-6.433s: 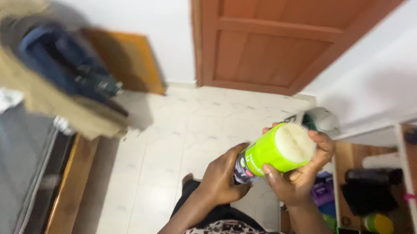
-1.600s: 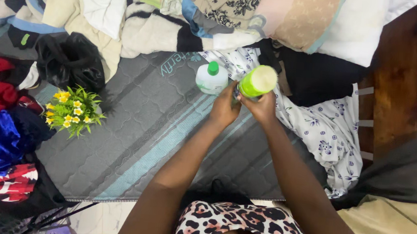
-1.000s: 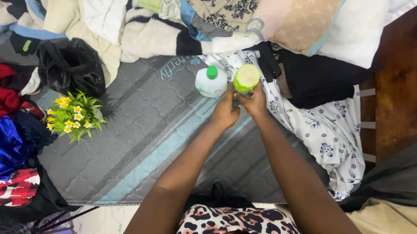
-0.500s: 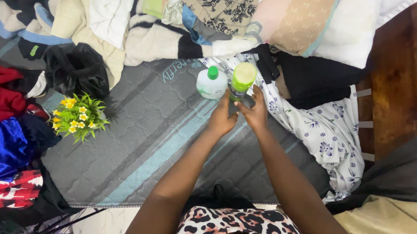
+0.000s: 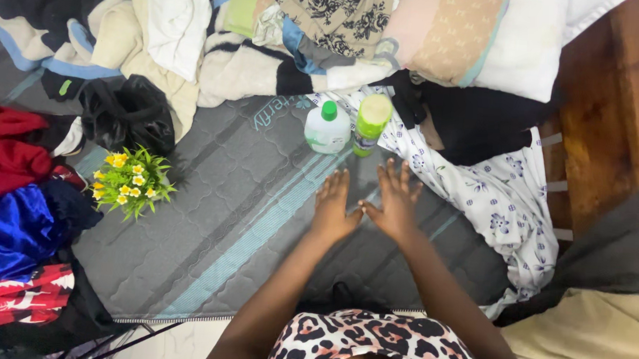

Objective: The person repeatedly retrieves items from a shelf and places them on a mattress. The person handles a large bottle, a potted plant, a small bottle, a box, a lipstick, a small jar, and a flower pin, placing each on the mattress after brief handling.

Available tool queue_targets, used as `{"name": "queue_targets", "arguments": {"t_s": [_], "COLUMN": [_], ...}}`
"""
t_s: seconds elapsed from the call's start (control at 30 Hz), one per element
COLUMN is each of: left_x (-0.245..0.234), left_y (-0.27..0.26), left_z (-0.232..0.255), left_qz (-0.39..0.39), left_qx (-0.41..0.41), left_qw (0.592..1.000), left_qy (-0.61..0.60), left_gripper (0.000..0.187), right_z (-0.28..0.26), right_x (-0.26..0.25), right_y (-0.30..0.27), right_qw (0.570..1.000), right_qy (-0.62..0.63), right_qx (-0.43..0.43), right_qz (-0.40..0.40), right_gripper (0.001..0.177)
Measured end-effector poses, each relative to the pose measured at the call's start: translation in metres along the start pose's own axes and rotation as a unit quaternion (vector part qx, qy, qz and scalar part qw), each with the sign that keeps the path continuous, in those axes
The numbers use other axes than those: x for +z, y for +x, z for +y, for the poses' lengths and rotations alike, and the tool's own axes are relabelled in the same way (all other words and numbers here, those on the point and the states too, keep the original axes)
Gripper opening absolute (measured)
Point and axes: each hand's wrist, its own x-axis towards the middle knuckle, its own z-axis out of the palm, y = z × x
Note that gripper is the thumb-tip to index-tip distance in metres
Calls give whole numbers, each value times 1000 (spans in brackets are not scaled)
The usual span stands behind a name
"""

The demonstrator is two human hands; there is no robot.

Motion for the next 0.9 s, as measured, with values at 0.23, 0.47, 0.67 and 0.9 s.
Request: {"name": "queue_targets", "arguments": {"t_s": [0.23,0.47,0.67,0.9], "left_x": [-56,-86,-105,-120], "left_y": [-55,-107,-135,-136], "left_z": [35,51,46,45], "left_qz": [-103,-128,-166,-232], "left_qx": [-3,42,57,121], "left_qw": [991,990,982,955], "left_qy": [84,52,71,140], "left_gripper": [117,123,121,122], "right_z": [-27,-50,-78,-100], "right_x": [-26,-34,-31,-25], "right_y": [-59,-115,-158,-205], "right_qw": [1000,1000,994,985], "right_qy": [-14,13,58,85], "right_qx": [-19,-1,96,140], "right_qz": [-13,7,-5,59], "right_gripper": [94,89,91,89]}}
